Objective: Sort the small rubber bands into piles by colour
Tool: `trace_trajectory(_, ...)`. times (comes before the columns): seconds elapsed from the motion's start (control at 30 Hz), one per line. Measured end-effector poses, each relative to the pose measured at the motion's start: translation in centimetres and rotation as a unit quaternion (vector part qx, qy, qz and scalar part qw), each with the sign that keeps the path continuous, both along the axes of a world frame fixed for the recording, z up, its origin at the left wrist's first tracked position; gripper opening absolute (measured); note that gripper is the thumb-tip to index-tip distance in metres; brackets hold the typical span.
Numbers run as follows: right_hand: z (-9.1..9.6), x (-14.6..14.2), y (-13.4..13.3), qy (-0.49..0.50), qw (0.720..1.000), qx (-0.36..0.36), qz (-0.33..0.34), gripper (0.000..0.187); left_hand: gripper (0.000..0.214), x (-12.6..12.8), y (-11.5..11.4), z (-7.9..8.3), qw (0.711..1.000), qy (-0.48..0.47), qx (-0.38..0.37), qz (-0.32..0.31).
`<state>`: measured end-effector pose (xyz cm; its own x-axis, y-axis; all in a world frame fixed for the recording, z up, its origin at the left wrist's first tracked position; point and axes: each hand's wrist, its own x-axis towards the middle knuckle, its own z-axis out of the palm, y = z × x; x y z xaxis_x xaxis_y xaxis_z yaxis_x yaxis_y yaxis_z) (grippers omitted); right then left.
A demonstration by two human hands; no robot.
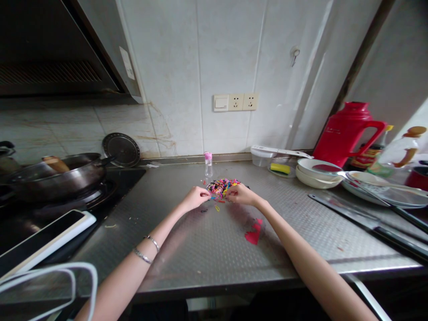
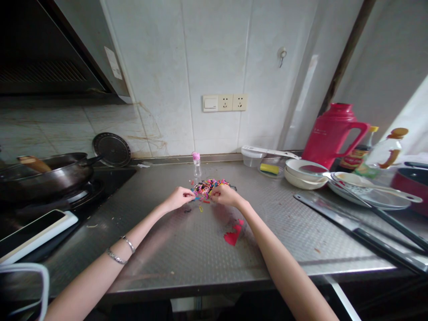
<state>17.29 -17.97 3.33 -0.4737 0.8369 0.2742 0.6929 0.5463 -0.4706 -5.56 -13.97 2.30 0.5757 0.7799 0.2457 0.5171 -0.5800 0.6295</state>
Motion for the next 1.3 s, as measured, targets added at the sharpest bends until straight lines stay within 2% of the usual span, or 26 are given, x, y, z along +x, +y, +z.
trace_trajectory(0.13, 0.2, 0.7, 0.2, 0.018, 0.999, 0.019, -0.043, 0.019, 0.029, 1.8, -1.0, 0.8, 0.999, -0.027, -0.010, -0.016)
trace_trajectory(0.23, 0.3, 1.1, 0.2, 0.026, 0.997, 0.033, -0.063, 0.020, 0.025, 3.6, -1.9, 1.2, 0.998, -0.027, -0.006, -0.056)
trace_trajectory(0.43, 0.6, 1.5, 0.3, 0.033, 0.996, 0.034, -0.082, 0.021, 0.021, 6.4, -2.9, 0.3, 0.995, 0.023, 0.021, -0.094)
trace_trajectory(0.63, 0.9, 1.8, 0.2, 0.027, 0.996, 0.021, -0.088, 0.021, 0.020, 6.7, -3.1, -0.7, 0.991, 0.056, 0.025, -0.121)
trace_trajectory(0.87, 1.4, 3.2, 0.3, 0.013, 0.995, -0.015, -0.102, 0.024, 0.019, 6.1, -3.0, -0.1, 0.991, 0.044, 0.027, -0.121)
trace_trajectory(1.0, 1.7, 4.4, 0.3, 0.002, 0.993, -0.044, -0.111, 0.024, 0.025, 4.5, -1.7, 0.6, 0.996, 0.003, 0.012, -0.087)
trace_trajectory(1.17, 1.6, 4.6, 0.2, -0.022, 0.991, -0.089, -0.094, 0.021, 0.031, 1.4, 1.0, 1.3, 0.995, -0.094, -0.020, 0.002)
trace_trajectory(1.3, 1.2, 4.2, 0.3, -0.044, 0.990, -0.109, -0.078, 0.020, 0.032, -0.2, 2.4, 1.0, 0.987, -0.128, -0.054, 0.081)
